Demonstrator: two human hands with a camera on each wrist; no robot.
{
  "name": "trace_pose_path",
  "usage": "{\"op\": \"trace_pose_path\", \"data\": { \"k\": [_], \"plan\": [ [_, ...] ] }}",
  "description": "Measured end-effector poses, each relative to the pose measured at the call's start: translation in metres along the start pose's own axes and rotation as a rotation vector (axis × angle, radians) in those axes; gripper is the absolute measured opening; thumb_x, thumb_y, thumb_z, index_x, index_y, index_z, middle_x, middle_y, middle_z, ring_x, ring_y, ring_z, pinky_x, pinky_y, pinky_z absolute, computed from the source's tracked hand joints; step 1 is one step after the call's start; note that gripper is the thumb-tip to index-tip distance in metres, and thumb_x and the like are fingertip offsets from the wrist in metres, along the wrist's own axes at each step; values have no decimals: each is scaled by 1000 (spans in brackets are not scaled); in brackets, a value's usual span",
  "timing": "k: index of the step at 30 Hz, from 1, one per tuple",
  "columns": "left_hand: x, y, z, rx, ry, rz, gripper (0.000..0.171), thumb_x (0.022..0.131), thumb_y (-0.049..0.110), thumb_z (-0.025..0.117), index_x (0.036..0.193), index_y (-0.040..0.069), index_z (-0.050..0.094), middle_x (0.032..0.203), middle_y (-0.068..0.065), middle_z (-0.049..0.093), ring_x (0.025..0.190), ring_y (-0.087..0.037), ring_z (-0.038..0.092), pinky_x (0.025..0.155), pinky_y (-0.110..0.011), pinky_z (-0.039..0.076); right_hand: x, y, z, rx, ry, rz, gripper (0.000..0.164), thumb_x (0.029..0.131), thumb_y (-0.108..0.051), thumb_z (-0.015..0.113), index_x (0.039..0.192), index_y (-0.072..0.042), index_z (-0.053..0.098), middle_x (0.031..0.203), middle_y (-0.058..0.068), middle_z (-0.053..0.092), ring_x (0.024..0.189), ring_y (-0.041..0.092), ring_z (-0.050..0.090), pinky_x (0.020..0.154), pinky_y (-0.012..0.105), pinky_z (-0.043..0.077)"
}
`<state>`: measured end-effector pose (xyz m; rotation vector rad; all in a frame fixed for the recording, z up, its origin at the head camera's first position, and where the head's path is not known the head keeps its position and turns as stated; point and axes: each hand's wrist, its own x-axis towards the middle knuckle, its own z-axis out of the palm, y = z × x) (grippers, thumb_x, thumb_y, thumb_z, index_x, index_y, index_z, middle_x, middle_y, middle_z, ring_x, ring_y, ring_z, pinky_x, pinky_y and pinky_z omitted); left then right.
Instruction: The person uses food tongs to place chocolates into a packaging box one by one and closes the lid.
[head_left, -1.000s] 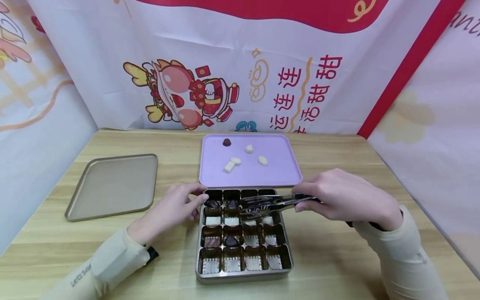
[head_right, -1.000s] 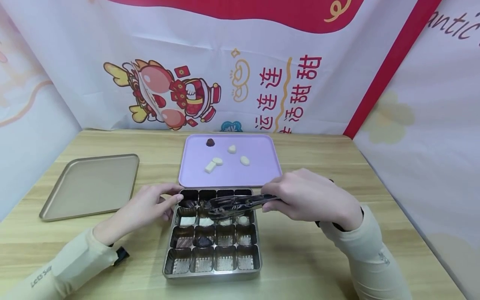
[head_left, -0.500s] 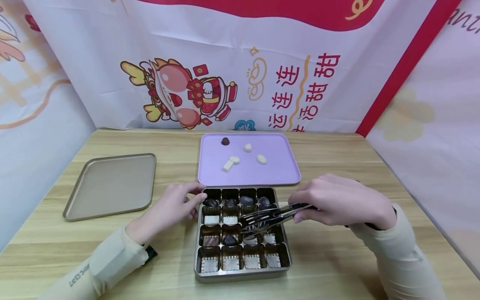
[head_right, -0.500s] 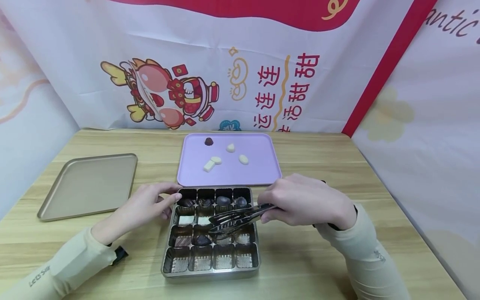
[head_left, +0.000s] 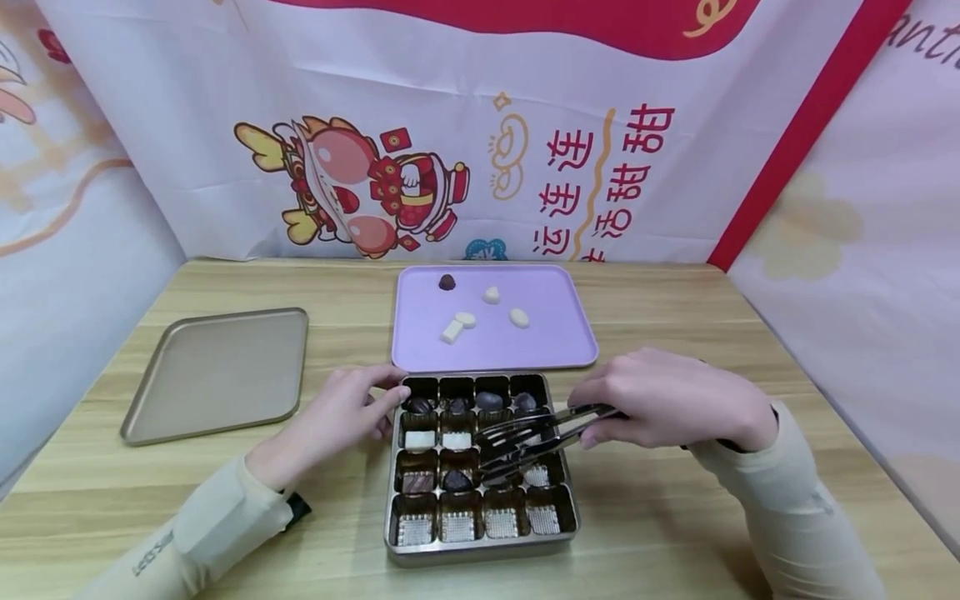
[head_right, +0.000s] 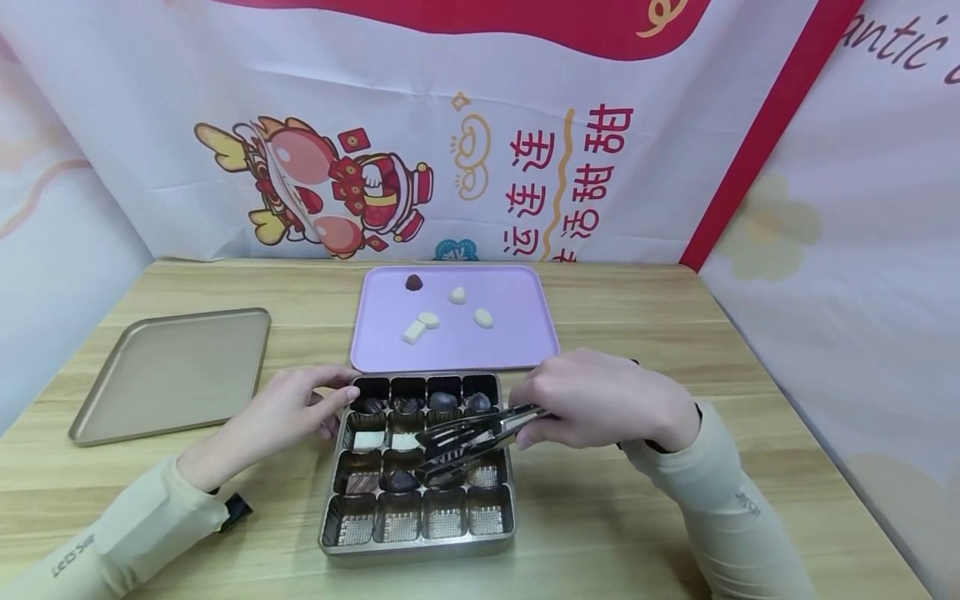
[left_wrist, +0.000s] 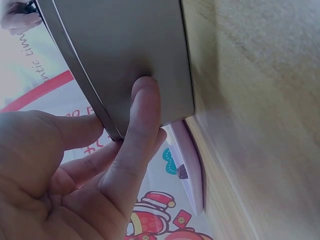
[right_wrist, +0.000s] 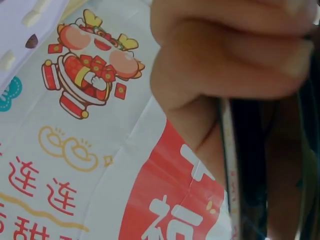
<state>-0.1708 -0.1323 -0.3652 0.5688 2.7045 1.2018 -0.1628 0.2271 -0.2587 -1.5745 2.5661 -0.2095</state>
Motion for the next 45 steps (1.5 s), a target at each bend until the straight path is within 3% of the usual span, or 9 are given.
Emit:
{"op": "trace_pose_path", "data": {
  "k": [4, 8, 14, 21, 25, 30, 37, 45],
  "plan": [
    [0, 0, -2, -2, 7, 7, 27, 99, 16, 61, 121, 2, 64, 97, -11, 70, 55, -13, 65, 52, -25, 55, 1, 6, -3, 11, 18, 6, 25, 95, -46, 62, 83, -25, 57, 68, -19, 42, 57, -1, 42, 53, 20, 42],
    [0, 0, -3, -3, 9, 6, 27, 99, 17, 61, 122, 1, 64, 98, -12, 70, 55, -13, 65, 53, -25, 55, 2, 16, -5, -1, 56, 39, 27, 96, -47, 60, 96, -21, 67, 74, -19, 51, 60, -2, 47, 56, 23, 48],
    [0, 1, -4, 9, 10, 6, 27, 99, 18, 62, 121, 2, 65, 96, -10, 70, 55, -13, 64, 53, -25, 55, 6, 36, -2, 12, 143, 81, 24, 93, -33, 71, 105, -12, 70, 83, -14, 62, 66, -1, 54, 61, 27, 53],
    [-1, 0, -3, 5, 1, 7, 25, 98, 16, 62, 119, 2, 65, 96, -10, 70, 55, -12, 64, 53, -24, 55, 20, 71, 8, 63, 240, 155, 31, 95, -29, 69, 113, -4, 69, 83, -7, 64, 64, 5, 54, 65, 31, 52],
    [-1, -1, -1, 1, -4, -2, 25, 98, 16, 62, 120, 3, 65, 92, -6, 70, 55, -13, 64, 52, -25, 55, 40, 99, 14, 46, 244, 241, 33, 97, -32, 65, 114, -4, 68, 84, -3, 66, 67, 9, 58, 69, 37, 54],
    [-1, -2, -1, 3, -3, 1, 25, 99, 16, 62, 120, 3, 65, 92, -6, 70, 55, -13, 64, 52, -25, 55, 83, 129, 22, -94, 242, 354, 32, 98, -37, 61, 108, -7, 64, 78, 0, 62, 65, 17, 58, 60, 39, 52],
    [-1, -1, 1, -3, 5, 2, 25, 98, 16, 62, 119, 3, 65, 95, -9, 70, 54, -12, 63, 50, -25, 55, 133, 141, 32, -313, 106, 467, 35, 98, -44, 57, 89, -9, 57, 75, 4, 56, 67, 22, 58, 55, 38, 54],
    [-1, -1, 2, 7, 4, -7, 27, 98, 17, 62, 122, 4, 64, 96, -10, 70, 54, -11, 63, 50, -25, 55, 169, 146, 41, -269, 73, 596, 47, 101, -52, 43, 102, -8, 59, 82, 5, 60, 71, 22, 61, 58, 37, 54]
  ]
}}
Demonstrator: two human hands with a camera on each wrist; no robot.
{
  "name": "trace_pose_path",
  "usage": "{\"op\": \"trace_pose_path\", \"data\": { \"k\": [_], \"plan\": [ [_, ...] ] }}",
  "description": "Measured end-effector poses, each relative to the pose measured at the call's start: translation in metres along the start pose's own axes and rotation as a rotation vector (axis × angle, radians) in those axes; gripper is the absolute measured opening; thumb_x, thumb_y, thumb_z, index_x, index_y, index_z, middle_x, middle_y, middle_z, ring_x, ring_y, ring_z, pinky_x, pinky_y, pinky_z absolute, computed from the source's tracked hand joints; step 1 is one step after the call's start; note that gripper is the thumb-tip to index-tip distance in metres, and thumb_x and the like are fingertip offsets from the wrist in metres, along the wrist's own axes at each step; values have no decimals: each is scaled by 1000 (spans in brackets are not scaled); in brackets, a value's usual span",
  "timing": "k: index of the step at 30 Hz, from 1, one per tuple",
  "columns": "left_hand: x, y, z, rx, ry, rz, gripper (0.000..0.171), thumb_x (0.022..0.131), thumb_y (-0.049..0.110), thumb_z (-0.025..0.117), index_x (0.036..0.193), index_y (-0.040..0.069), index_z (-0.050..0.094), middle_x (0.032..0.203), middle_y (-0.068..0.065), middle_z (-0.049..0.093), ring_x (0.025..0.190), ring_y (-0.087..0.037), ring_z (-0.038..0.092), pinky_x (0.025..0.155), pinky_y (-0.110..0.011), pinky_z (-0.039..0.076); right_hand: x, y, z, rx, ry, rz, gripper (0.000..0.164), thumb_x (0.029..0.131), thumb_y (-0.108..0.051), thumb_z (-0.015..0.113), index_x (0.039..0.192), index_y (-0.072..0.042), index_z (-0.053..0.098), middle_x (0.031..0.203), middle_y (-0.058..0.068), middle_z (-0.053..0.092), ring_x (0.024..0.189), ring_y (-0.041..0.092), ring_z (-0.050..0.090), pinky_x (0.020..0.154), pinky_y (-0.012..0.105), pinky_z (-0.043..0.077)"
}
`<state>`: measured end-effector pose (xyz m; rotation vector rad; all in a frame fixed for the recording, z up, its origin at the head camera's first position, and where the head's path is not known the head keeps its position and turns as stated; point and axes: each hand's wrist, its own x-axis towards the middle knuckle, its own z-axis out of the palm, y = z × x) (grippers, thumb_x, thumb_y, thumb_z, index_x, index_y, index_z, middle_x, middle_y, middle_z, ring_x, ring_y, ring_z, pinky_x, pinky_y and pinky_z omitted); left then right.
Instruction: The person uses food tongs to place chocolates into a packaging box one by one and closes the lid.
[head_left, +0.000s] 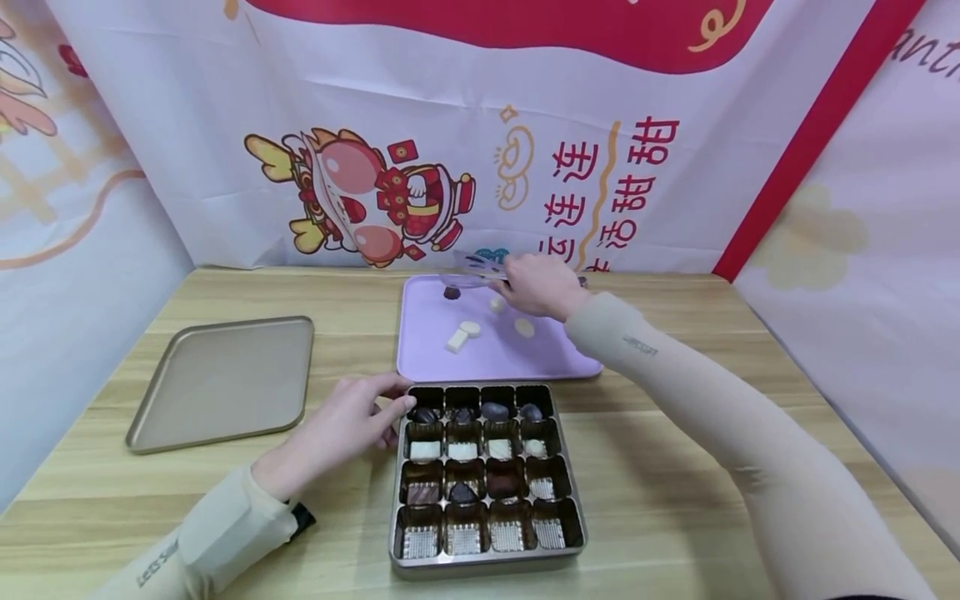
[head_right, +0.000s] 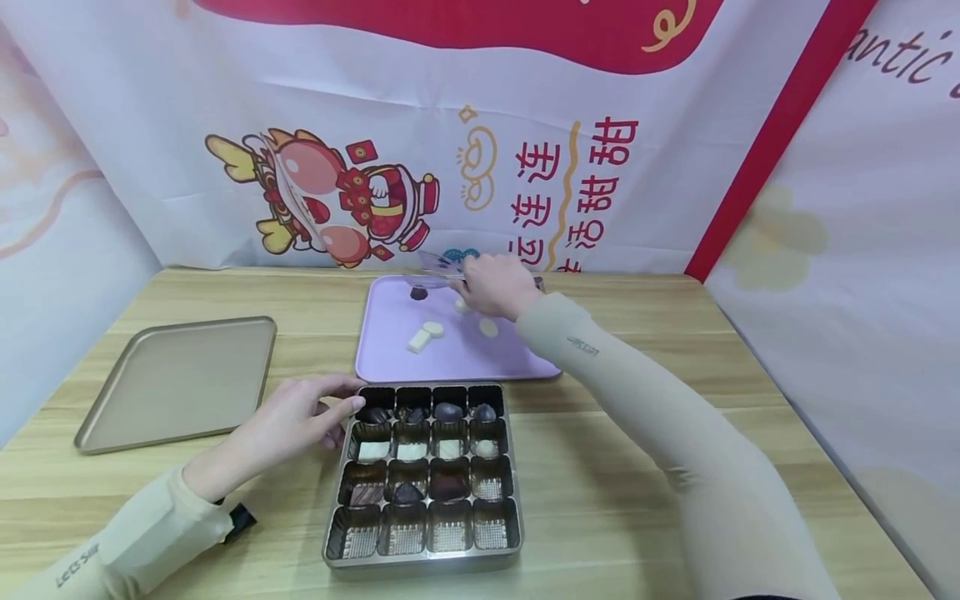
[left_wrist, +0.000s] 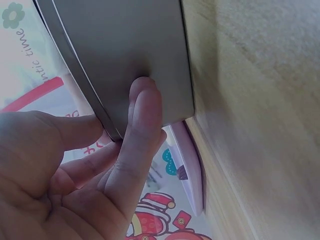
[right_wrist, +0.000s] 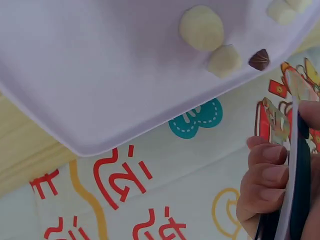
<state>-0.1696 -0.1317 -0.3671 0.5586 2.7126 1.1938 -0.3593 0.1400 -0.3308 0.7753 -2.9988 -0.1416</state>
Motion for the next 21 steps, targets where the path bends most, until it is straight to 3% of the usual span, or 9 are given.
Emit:
{"op": "trace_pose_path", "data": {
  "k": [9, 14, 21],
  "plan": [
    [0, 0, -1, -16, 4, 3, 27, 98, 17, 62, 122, 3, 64, 94, -9, 70, 53, -12, 63, 49, -26, 55, 14, -8, 3, -7, -87, -2, 44, 99, -50, 51, 80, -12, 62, 77, 6, 60, 65, 22, 60, 56, 40, 54],
    [0, 1, -2, -50, -15, -20, 29, 98, 17, 62, 124, 2, 63, 90, -7, 69, 52, -13, 62, 48, -30, 56, 18, -11, 5, 13, -64, -9, 43, 98, -46, 56, 70, -13, 60, 73, 6, 61, 62, 22, 60, 54, 40, 54],
    [-1, 1, 0, -43, -7, -23, 28, 98, 16, 62, 123, 3, 64, 90, -7, 70, 52, -14, 62, 47, -30, 56, 21, -11, 5, 36, -33, -32, 37, 96, -41, 61, 73, -12, 62, 70, 5, 61, 60, 22, 60, 52, 39, 54]
  ]
}}
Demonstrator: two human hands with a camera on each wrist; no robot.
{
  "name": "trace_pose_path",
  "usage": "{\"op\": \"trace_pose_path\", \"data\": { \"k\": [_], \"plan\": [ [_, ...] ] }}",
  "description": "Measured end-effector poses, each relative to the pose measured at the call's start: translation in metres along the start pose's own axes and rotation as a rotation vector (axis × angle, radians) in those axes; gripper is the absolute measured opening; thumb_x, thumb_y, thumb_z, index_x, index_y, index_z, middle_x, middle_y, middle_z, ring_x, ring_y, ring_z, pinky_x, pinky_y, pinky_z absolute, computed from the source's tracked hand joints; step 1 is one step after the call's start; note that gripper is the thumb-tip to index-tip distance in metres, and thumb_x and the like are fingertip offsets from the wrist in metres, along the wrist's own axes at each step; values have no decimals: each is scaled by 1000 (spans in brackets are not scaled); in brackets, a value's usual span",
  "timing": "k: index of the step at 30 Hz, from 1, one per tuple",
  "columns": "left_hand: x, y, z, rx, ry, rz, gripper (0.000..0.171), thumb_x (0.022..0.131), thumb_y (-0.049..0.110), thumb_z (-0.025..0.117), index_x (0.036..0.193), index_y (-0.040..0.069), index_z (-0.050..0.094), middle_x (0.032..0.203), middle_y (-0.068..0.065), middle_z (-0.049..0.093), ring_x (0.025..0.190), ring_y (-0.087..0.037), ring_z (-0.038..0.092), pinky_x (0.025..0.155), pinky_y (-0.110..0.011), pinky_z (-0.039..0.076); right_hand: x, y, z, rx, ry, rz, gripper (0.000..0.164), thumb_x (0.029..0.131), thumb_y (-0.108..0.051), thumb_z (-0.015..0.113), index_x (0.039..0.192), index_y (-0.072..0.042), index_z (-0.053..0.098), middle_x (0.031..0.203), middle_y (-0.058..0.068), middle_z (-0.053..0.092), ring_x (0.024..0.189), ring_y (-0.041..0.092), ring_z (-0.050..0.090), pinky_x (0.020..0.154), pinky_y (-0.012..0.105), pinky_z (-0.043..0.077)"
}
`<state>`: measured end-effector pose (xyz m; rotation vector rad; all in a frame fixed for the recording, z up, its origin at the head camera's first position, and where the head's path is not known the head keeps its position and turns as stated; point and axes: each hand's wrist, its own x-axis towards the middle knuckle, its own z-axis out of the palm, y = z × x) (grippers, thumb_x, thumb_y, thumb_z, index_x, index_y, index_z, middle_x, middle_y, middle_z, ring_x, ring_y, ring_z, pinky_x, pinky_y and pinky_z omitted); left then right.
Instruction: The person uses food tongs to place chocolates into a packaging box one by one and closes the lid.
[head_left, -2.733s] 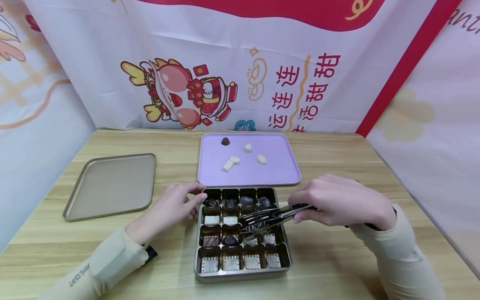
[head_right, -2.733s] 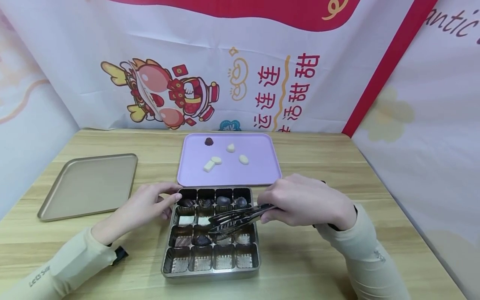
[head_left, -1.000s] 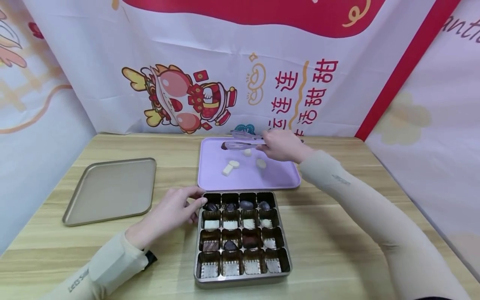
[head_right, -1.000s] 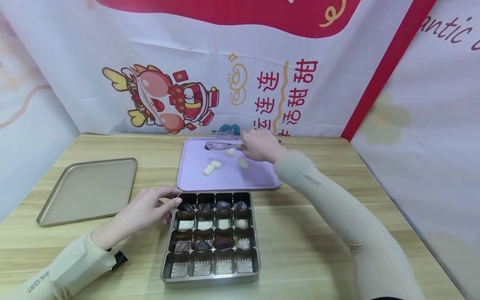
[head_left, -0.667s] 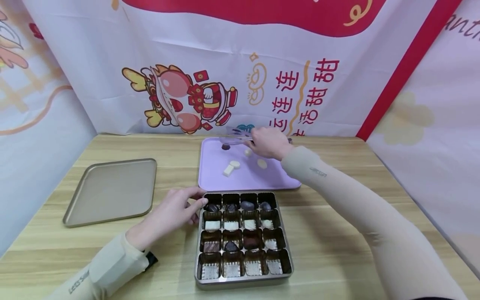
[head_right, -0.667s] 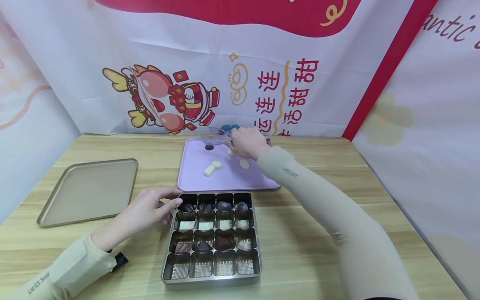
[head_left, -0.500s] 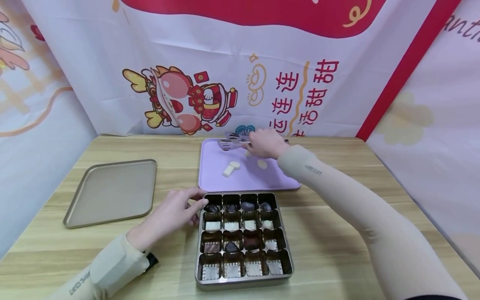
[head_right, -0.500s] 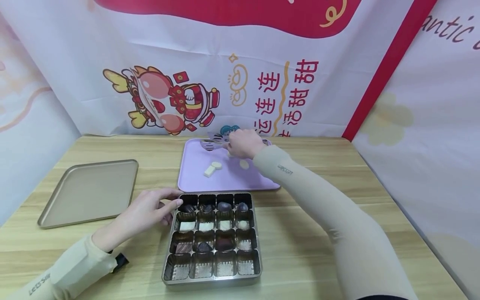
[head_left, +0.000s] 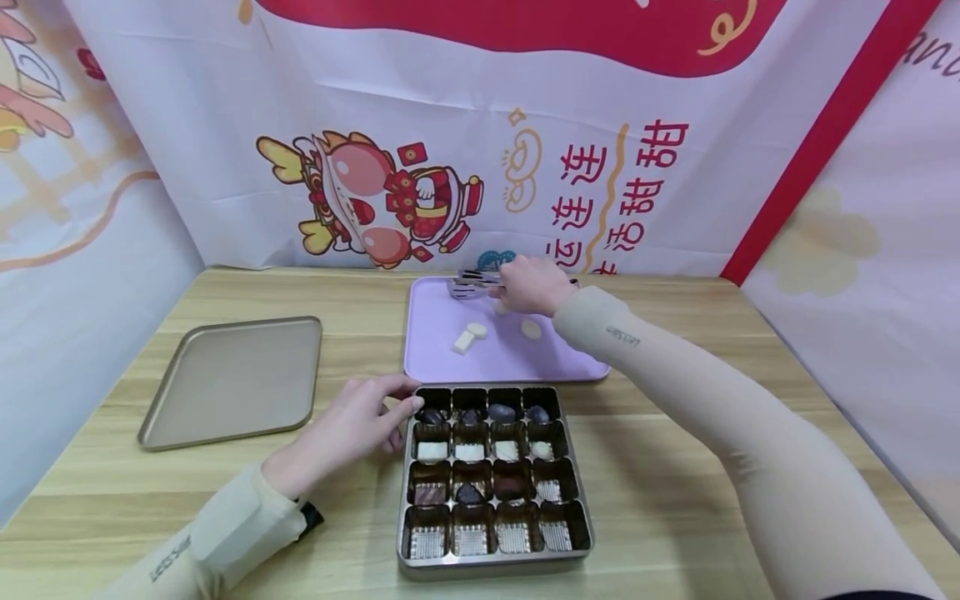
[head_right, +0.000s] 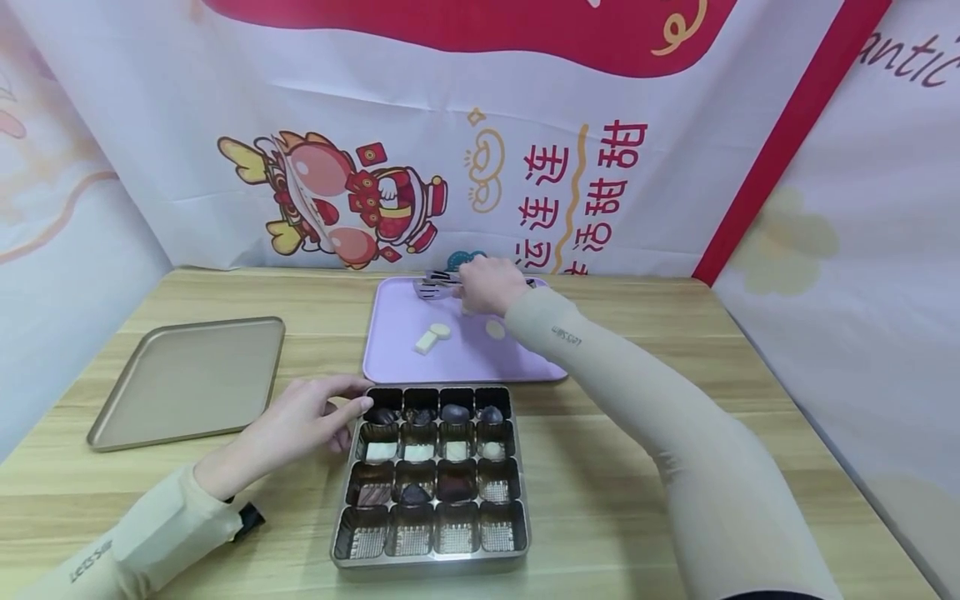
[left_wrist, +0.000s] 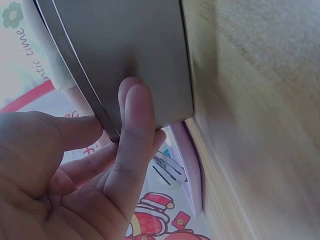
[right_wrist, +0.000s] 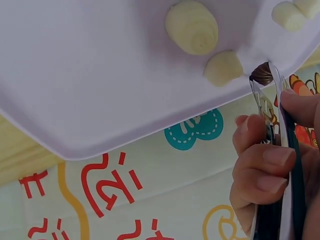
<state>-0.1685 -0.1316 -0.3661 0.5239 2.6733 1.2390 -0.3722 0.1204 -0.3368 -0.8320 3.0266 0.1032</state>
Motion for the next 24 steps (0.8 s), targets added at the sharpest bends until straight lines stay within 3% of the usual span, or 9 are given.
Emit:
{"op": "trace_pose_path", "data": {
  "k": [11, 18, 24],
  "plan": [
    [1, -1, 0, 11, 1, 2, 28, 98, 16, 62, 123, 4, 64, 101, -13, 70, 52, -14, 63, 46, -28, 55, -5, -2, -2, -27, 24, 8, 32, 96, -41, 62, 84, -12, 70, 71, 3, 61, 59, 20, 59, 50, 37, 53],
    [1, 0, 2, 13, 0, 6, 27, 99, 16, 62, 122, 4, 64, 99, -12, 70, 52, -14, 63, 46, -28, 54, -18, -2, -6, -24, 55, 31, 38, 97, -42, 61, 72, -12, 64, 62, 4, 57, 51, 18, 54, 44, 35, 49],
    [0, 0, -1, 2, 2, 12, 29, 99, 15, 62, 124, 1, 63, 106, -17, 69, 51, -13, 62, 46, -28, 54, -14, -5, -9, 6, 36, 37, 43, 98, -44, 58, 68, -13, 58, 63, 4, 57, 53, 19, 55, 43, 34, 49]
  ]
}}
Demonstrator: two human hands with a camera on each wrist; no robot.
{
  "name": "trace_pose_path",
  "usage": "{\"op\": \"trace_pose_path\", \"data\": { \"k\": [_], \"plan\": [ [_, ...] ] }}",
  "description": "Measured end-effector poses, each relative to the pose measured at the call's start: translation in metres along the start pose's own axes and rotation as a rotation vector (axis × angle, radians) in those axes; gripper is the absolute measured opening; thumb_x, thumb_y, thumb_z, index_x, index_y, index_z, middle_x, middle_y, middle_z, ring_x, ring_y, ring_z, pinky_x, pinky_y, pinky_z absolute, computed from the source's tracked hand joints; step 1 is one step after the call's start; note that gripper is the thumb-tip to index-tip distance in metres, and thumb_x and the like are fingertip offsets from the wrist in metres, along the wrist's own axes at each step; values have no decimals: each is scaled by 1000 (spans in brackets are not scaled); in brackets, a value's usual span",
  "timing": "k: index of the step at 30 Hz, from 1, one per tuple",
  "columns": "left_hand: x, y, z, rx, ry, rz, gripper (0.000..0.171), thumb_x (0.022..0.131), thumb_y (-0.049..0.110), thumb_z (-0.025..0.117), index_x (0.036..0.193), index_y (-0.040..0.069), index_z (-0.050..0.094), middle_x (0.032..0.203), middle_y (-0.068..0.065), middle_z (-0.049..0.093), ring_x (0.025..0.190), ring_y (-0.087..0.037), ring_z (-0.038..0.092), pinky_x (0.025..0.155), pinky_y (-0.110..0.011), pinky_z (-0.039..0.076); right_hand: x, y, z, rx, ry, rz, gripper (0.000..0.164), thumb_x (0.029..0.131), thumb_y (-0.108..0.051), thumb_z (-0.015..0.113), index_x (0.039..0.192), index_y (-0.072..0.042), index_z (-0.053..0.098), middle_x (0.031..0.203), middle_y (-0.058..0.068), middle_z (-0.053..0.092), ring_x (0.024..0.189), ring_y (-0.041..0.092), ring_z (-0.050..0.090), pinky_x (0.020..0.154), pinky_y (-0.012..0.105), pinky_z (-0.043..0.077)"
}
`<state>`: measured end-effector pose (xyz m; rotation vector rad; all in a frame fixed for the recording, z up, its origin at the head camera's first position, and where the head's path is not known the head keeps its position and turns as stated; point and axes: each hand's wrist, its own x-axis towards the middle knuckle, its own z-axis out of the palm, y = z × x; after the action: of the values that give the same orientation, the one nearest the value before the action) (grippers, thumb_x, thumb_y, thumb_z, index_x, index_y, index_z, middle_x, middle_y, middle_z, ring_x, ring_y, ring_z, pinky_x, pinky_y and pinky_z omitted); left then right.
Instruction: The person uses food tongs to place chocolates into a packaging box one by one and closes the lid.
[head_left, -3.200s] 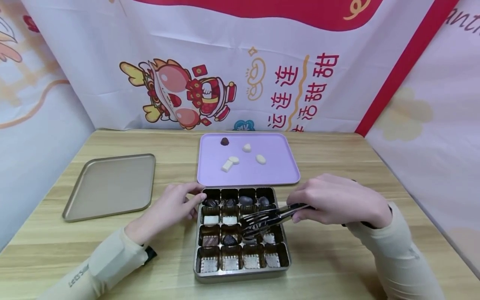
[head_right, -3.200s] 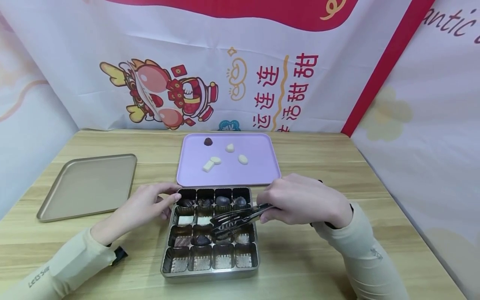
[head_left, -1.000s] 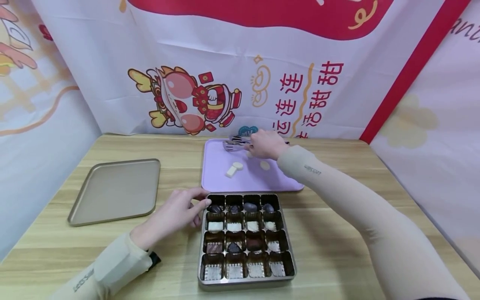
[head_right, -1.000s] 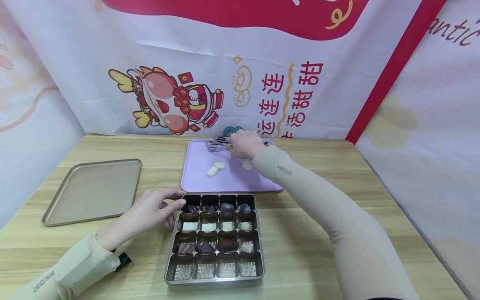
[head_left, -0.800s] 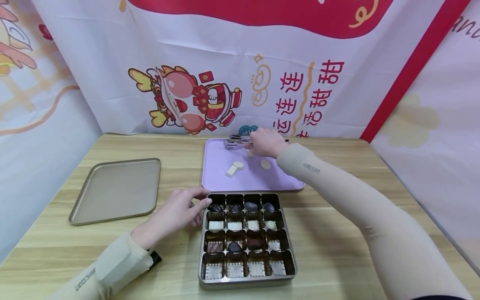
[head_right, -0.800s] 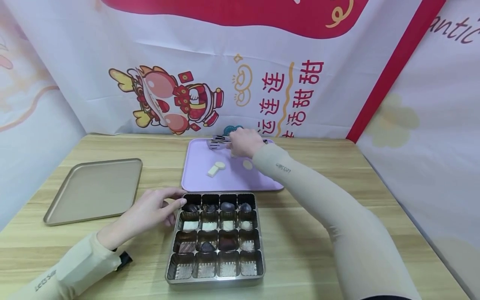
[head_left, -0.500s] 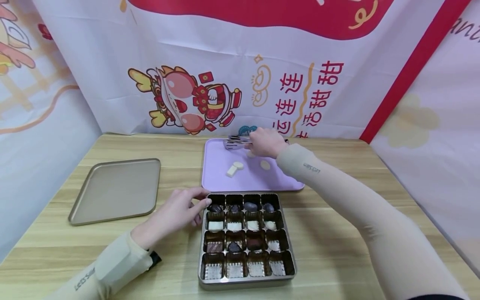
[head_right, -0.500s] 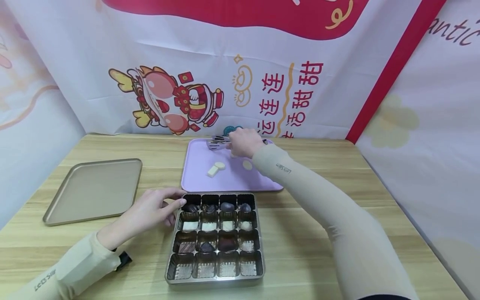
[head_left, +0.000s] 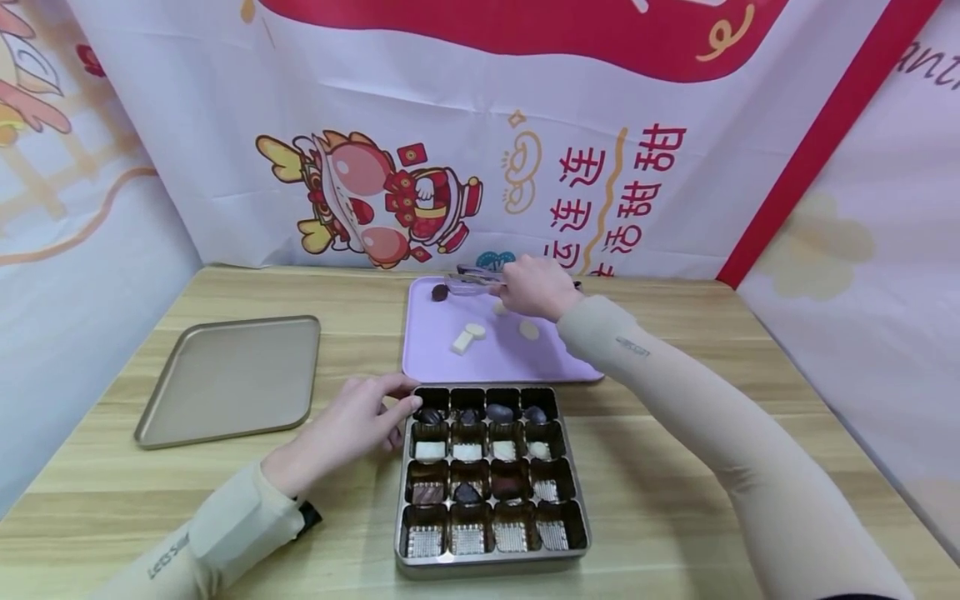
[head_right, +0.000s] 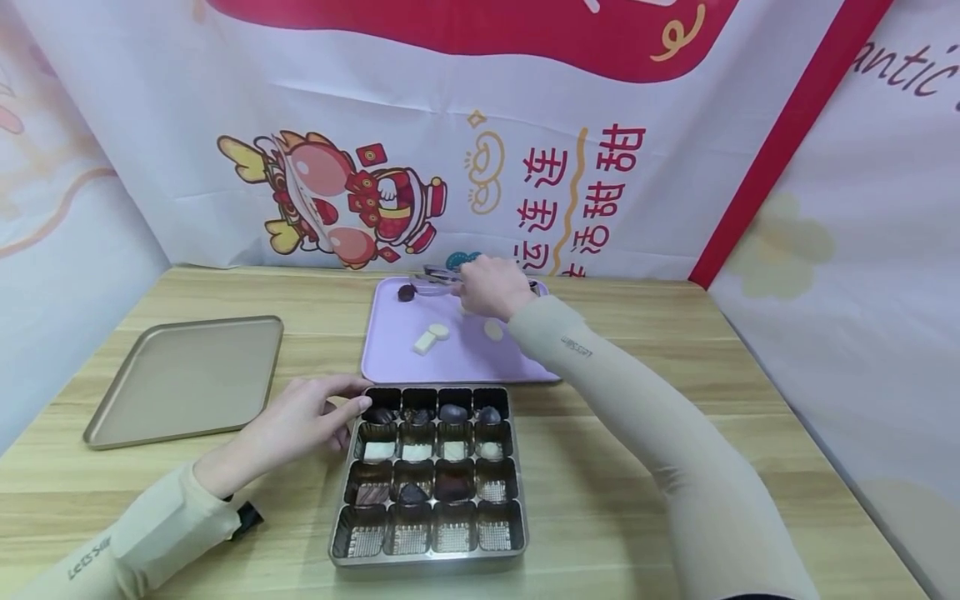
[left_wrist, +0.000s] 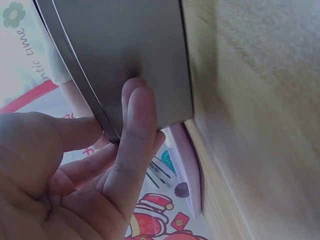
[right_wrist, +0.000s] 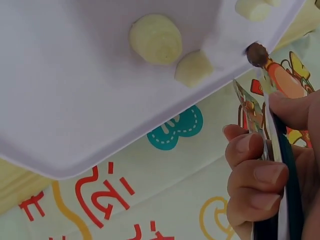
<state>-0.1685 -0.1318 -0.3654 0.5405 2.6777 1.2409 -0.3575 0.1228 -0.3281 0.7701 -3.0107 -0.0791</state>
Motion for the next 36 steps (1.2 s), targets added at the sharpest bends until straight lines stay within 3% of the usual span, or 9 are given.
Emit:
{"op": "trace_pose_path", "data": {
  "k": [4, 10, 18, 27, 36],
  "plan": [
    [0, 0, -1, -4, -2, 1, 28, 99, 16, 62, 123, 2, 64, 105, -15, 69, 51, -13, 62, 46, -27, 54, 6, -7, 1, 16, -7, -9, 44, 98, -47, 55, 69, -13, 58, 66, 4, 57, 56, 19, 55, 46, 35, 50],
    [1, -1, -1, -4, 2, 2, 28, 98, 16, 62, 122, 3, 64, 105, -16, 69, 52, -13, 63, 46, -27, 54, 18, -20, 4, 64, 53, 14, 43, 100, -47, 52, 73, -14, 59, 69, 4, 58, 60, 20, 56, 51, 39, 52],
    [1, -2, 0, -4, 1, -14, 30, 98, 17, 63, 124, 2, 63, 105, -15, 69, 52, -15, 63, 47, -29, 55, 29, -33, 7, 62, 4, 50, 39, 100, -45, 53, 84, -12, 64, 72, 5, 59, 60, 21, 56, 52, 38, 51],
    [2, -1, 1, -10, -7, -22, 29, 98, 16, 62, 124, 2, 63, 102, -13, 70, 53, -15, 63, 48, -31, 56, 25, -32, 7, -122, 30, -43, 40, 100, -46, 53, 83, -12, 67, 74, 4, 57, 61, 22, 57, 55, 42, 53],
    [1, 0, 1, -5, -2, -34, 29, 98, 16, 62, 124, 4, 63, 98, -12, 70, 53, -15, 63, 48, -32, 56, 25, -31, 7, -265, 58, -128, 34, 99, -40, 59, 101, -10, 74, 87, 4, 68, 67, 21, 61, 61, 38, 56]
  ]
}}
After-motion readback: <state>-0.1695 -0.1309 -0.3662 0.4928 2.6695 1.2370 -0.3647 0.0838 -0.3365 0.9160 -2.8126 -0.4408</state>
